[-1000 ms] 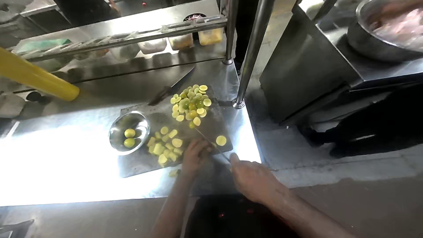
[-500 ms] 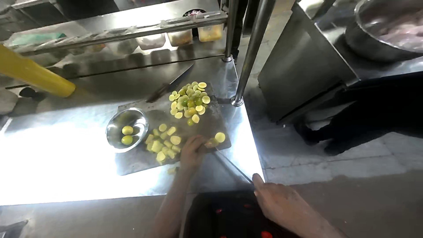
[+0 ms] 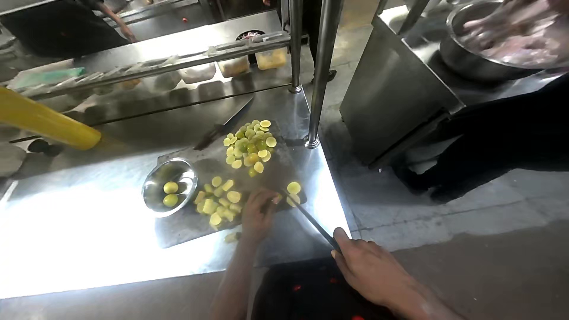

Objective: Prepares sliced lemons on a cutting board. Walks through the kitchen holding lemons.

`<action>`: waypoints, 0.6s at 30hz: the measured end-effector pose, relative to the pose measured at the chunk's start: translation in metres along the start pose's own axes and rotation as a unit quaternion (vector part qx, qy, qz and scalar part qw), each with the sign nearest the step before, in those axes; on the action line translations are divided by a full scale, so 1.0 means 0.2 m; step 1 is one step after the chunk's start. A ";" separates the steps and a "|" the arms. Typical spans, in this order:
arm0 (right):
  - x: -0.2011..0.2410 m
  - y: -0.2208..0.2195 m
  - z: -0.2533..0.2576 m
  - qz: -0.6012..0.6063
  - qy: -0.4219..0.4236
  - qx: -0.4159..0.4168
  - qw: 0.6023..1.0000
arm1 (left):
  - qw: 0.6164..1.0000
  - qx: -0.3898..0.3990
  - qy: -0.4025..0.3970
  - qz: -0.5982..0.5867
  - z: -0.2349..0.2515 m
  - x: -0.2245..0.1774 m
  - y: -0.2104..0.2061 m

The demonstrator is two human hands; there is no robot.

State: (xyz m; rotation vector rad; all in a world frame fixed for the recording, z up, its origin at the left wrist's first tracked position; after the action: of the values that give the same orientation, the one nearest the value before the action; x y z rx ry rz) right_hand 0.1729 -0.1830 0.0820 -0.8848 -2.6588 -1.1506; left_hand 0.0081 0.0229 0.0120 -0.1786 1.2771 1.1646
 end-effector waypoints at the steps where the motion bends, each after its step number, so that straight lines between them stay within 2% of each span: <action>1: 0.02 0.02 0.00 -0.005 0.002 -0.002 1.000 | 1.000 -0.004 0.002 0.004 0.00 0.00 0.00; 10: 0.13 0.06 0.01 -0.082 0.003 -0.025 0.996 | 0.999 0.008 -0.008 0.038 0.01 0.01 0.00; 14: 0.18 0.11 0.07 -0.066 -0.001 0.017 0.998 | 0.999 -0.003 -0.018 0.049 0.00 0.01 0.00; 18: 0.32 0.22 0.22 -0.034 0.019 0.037 0.999 | 0.996 -0.009 -0.033 0.082 0.00 0.01 0.00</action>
State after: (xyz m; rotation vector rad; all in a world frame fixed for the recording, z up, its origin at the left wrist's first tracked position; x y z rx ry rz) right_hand 0.1502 -0.0983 0.0986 -0.7580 -2.7004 -1.0654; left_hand 0.0071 0.0246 0.0096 -0.0490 1.2398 1.3116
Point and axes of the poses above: each hand's wrist, its own z-axis towards the middle knuckle, its own y-axis out of the back of the hand, x = y × z, the point moved 4 cm from there along z, towards the middle knuckle, and after that the axes turned 6 degrees about x, right-handed, at the moved point
